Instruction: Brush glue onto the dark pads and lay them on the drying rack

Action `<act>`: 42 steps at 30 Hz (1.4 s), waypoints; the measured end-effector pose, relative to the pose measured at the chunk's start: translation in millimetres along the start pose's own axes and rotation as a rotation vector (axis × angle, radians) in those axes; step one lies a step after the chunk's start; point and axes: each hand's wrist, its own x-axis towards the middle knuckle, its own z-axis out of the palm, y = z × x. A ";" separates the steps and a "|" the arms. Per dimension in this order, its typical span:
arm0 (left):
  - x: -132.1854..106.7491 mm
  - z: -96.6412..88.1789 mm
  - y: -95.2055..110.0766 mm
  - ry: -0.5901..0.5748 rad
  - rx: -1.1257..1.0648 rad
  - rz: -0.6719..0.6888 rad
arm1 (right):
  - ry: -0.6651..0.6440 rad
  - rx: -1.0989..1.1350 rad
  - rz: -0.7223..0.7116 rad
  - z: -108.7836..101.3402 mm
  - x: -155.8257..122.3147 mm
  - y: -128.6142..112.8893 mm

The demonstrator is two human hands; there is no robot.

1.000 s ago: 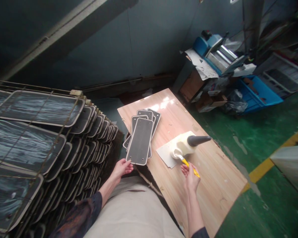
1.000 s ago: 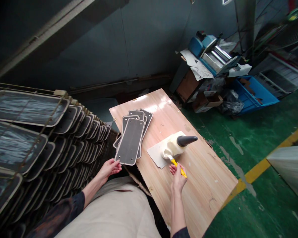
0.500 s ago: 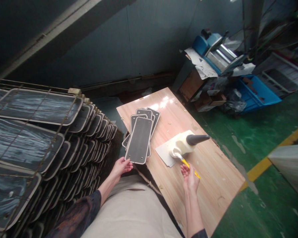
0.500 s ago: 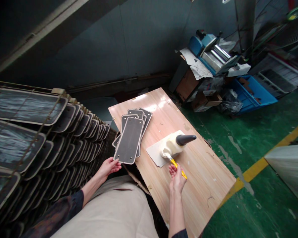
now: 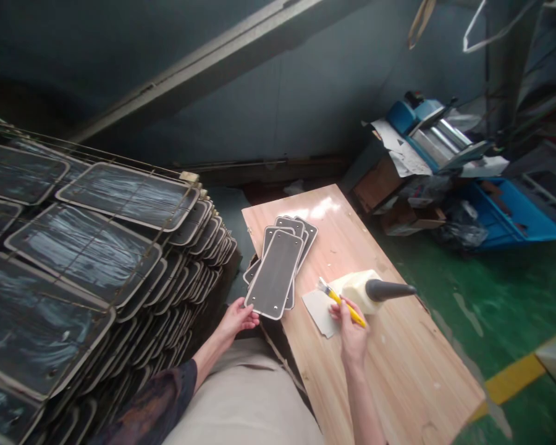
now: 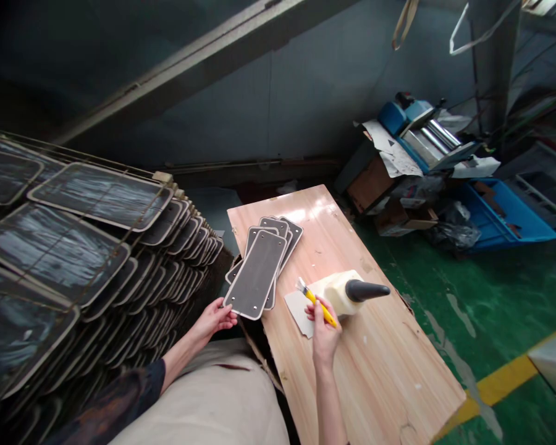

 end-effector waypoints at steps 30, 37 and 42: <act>0.4 5.4 -2.8 0.015 -0.048 -0.046 | -0.804 -0.829 -0.469 73.2 12.7 -24.5; 1.3 4.4 -4.2 0.009 -0.053 -0.040 | -0.959 -0.605 -0.180 62.9 4.7 -25.6; -0.4 5.2 -2.4 0.005 -0.050 -0.038 | -0.662 -0.581 -0.399 98.6 76.4 -22.3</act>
